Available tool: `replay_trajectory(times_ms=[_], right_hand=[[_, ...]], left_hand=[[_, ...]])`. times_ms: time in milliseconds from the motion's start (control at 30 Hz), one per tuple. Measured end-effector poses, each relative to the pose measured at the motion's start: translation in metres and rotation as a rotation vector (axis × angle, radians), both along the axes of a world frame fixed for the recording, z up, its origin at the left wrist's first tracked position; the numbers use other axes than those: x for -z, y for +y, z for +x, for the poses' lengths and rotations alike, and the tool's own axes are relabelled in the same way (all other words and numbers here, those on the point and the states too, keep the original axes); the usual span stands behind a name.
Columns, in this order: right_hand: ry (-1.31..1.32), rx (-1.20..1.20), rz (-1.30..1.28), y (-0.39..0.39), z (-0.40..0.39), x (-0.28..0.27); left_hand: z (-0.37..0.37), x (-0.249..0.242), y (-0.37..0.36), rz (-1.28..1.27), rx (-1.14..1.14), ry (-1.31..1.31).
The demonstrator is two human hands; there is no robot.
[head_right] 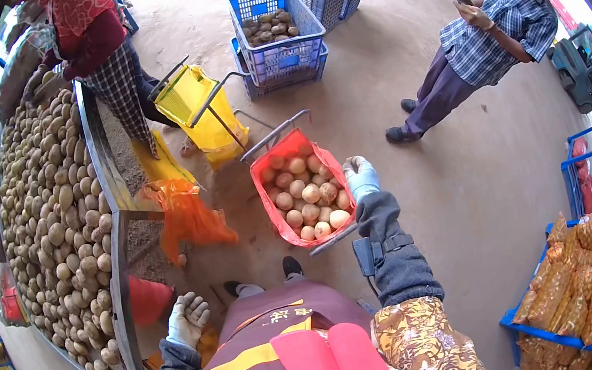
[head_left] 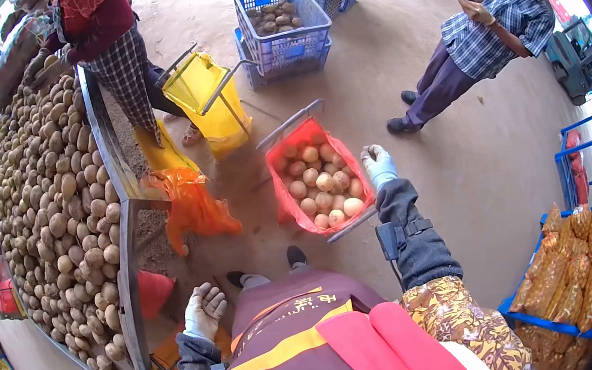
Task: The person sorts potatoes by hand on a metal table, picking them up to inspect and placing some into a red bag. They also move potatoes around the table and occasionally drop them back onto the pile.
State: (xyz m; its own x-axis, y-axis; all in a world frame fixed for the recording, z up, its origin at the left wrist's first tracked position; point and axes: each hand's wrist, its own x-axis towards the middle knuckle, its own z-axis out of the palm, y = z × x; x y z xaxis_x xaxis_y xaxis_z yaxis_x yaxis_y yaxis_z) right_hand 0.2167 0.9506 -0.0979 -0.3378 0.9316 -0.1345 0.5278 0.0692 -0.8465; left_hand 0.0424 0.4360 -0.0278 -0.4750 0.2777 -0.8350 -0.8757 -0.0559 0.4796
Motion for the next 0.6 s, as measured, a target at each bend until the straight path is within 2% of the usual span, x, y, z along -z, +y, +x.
replay_trajectory(times_ms=[33, 133, 167, 200, 267, 333, 400, 467, 533, 567, 600], right_hand=[[-0.048, -0.105, -0.066, -0.004, 0.0, -0.004], [-0.1, -0.12, -0.158, -0.014, -0.005, 0.013], [-0.422, -0.41, -0.013, -0.021, 0.003, 0.016], [-0.718, -0.657, -0.047, -0.03, -0.005, -0.006], [-0.991, -0.897, 0.248, -0.058, -0.004, -0.003], [-1.181, -0.994, 0.444, -0.072, -0.003, 0.009], [-1.318, -1.039, 0.393, -0.067, -0.011, 0.015], [-1.206, -0.996, 0.279, -0.053, -0.013, 0.008], [-0.796, -0.83, -0.197, -0.049, -0.035, -0.04], [-0.395, -0.655, -0.502, -0.043, -0.034, -0.013], [-0.167, -0.653, -0.75, -0.065, -0.054, -0.074]], left_hand=[[0.004, 0.003, -0.006, -0.01, -0.01, -0.003], [0.012, 0.005, -0.016, -0.013, -0.033, 0.008], [0.014, 0.006, -0.021, -0.019, -0.038, 0.008], [0.017, 0.006, -0.026, -0.031, -0.044, 0.015], [0.02, 0.004, -0.035, -0.049, -0.068, 0.026], [0.025, 0.001, -0.045, -0.055, -0.116, 0.025], [0.029, -0.001, -0.054, -0.059, -0.149, 0.029], [0.03, -0.004, -0.062, -0.058, -0.188, 0.03], [0.032, -0.008, -0.071, -0.021, -0.211, 0.041], [0.033, -0.011, -0.073, -0.017, -0.239, 0.039], [0.031, -0.017, -0.069, 0.003, -0.235, 0.031]])
